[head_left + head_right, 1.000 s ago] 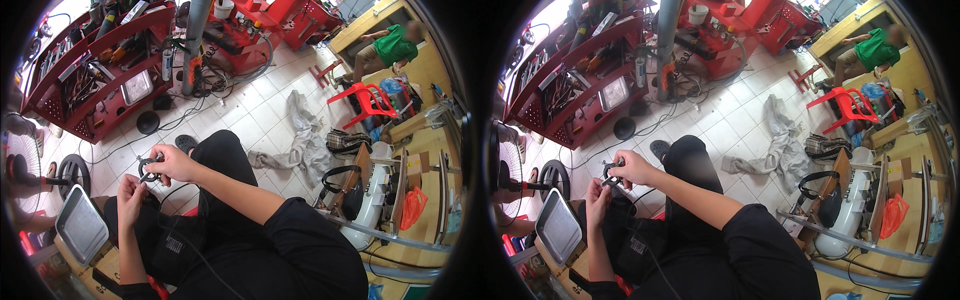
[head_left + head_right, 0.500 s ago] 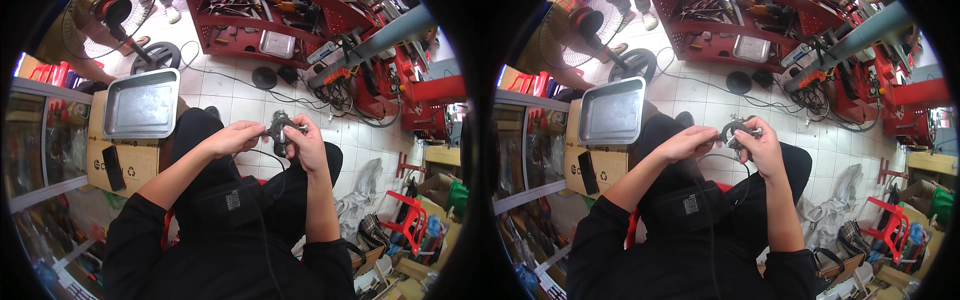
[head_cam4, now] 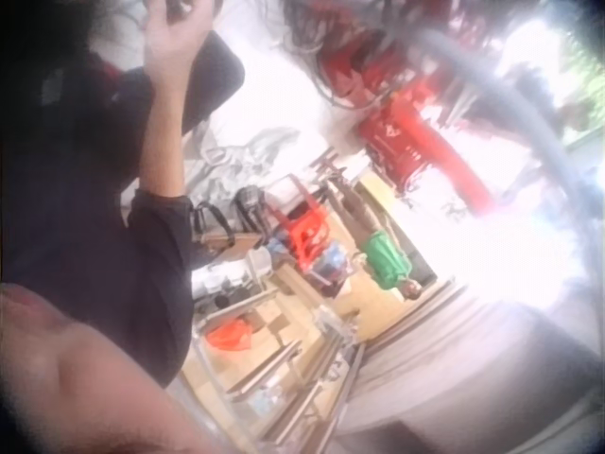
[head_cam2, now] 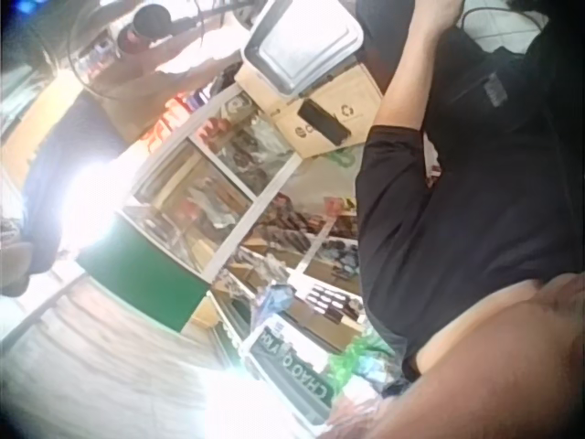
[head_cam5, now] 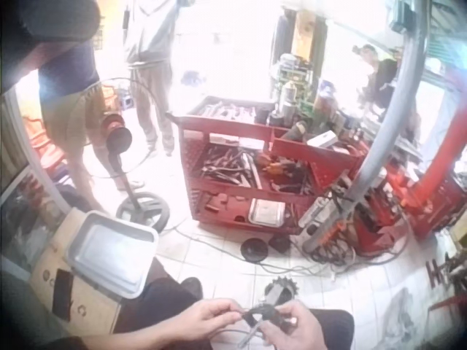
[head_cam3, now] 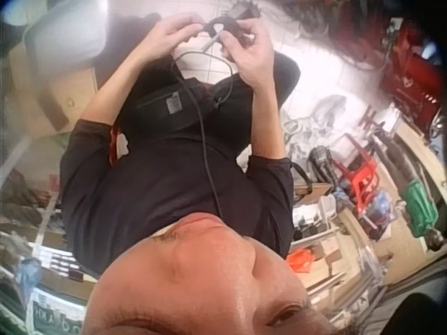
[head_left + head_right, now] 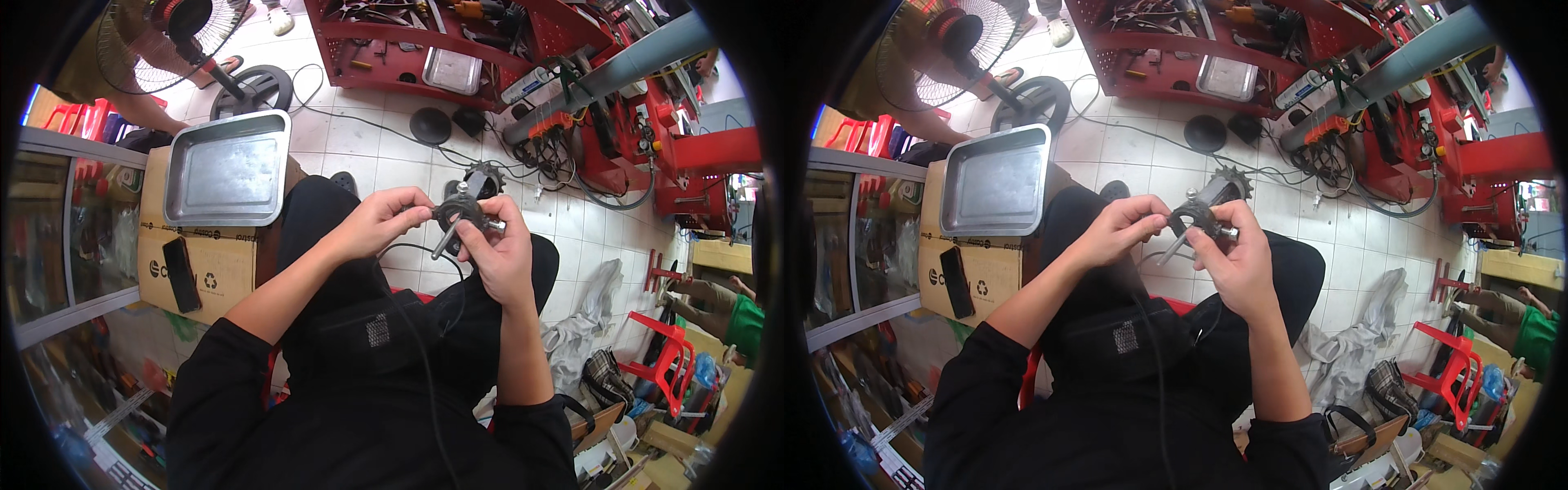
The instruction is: The person sits on a low stool in a workshop and assembles a mechanical part, likely a motorcycle sprocket assembly. They use a wrench to tighten a bolt on the component, then place the assembled part into a metal tray. The person also handles a small metal ring and a phone during the process.
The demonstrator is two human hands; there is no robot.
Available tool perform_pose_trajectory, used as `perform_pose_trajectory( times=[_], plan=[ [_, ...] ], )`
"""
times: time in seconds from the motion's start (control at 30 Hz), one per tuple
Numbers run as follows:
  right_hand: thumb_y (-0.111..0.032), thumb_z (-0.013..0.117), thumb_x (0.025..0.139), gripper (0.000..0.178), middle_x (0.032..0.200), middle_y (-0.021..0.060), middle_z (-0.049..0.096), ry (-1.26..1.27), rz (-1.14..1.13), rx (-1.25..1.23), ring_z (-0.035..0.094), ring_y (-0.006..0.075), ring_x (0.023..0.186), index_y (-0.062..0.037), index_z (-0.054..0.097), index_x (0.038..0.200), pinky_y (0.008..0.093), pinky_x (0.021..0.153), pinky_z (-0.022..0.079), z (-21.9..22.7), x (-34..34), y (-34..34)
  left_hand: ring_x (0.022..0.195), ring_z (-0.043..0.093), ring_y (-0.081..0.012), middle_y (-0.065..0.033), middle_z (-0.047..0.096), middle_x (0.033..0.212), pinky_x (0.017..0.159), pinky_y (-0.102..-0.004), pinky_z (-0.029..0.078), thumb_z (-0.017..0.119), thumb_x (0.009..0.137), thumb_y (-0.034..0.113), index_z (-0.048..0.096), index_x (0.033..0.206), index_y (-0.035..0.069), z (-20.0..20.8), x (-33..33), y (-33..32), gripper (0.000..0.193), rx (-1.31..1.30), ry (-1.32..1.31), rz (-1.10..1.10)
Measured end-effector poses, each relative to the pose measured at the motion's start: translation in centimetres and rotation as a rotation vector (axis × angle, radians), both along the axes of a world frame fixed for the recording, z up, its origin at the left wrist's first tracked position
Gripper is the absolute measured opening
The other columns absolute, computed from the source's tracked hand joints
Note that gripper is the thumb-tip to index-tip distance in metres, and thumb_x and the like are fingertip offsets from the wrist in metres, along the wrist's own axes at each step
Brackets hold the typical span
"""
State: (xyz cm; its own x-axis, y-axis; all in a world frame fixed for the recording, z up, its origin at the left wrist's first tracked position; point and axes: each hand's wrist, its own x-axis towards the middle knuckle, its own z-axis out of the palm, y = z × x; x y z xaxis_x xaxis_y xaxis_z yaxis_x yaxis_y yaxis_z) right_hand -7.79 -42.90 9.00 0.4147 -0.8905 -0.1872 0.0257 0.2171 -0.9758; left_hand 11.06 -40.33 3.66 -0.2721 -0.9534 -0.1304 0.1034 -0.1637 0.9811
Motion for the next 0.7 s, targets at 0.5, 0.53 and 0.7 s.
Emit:
perform_pose_trajectory(
  times=[0.5,0.53,0.7],
  plan=[
    [-0.009,0.054,0.087,0.015,0.075,0.0093,0.057,-0.264,-0.057,0.183,0.050,0.0117,0.047,-0.0003,0.043,0.095,0.0247,0.045,0.046,-0.2,-2.1,-0.7,0.057,0.037,-0.0056,0.0052,0.040,0.062,0.052,-0.0208,0.033,0.054,0.087,0.018,0.056,0.086,0.003,5.5,-0.7,-0.4,0.016,0.017,-0.175,0.025],
    [-0.008,0.053,0.088,0.015,0.074,0.0097,0.057,-0.286,-0.065,0.196,0.050,0.0120,0.046,-0.0005,0.043,0.096,0.0250,0.044,0.047,-0.1,-2.2,-0.7,0.057,0.038,-0.0056,0.0045,0.042,0.062,0.052,-0.0208,0.033,0.057,0.085,0.015,0.056,0.086,0.003,5.4,-0.7,-0.2,0.012,-0.079,-0.202,0.039],
    [-0.006,0.051,0.088,0.016,0.075,0.0113,0.057,-0.342,-0.027,0.161,0.051,0.0129,0.046,-0.0011,0.040,0.098,0.0258,0.044,0.048,0.0,-2.3,-0.6,0.059,0.050,-0.0079,-0.0019,0.056,0.067,0.051,-0.0222,0.038,0.067,0.076,0.010,0.058,0.084,0.003,5.1,-0.5,0.4,0.013,-0.355,-0.323,0.119]
  ],
)
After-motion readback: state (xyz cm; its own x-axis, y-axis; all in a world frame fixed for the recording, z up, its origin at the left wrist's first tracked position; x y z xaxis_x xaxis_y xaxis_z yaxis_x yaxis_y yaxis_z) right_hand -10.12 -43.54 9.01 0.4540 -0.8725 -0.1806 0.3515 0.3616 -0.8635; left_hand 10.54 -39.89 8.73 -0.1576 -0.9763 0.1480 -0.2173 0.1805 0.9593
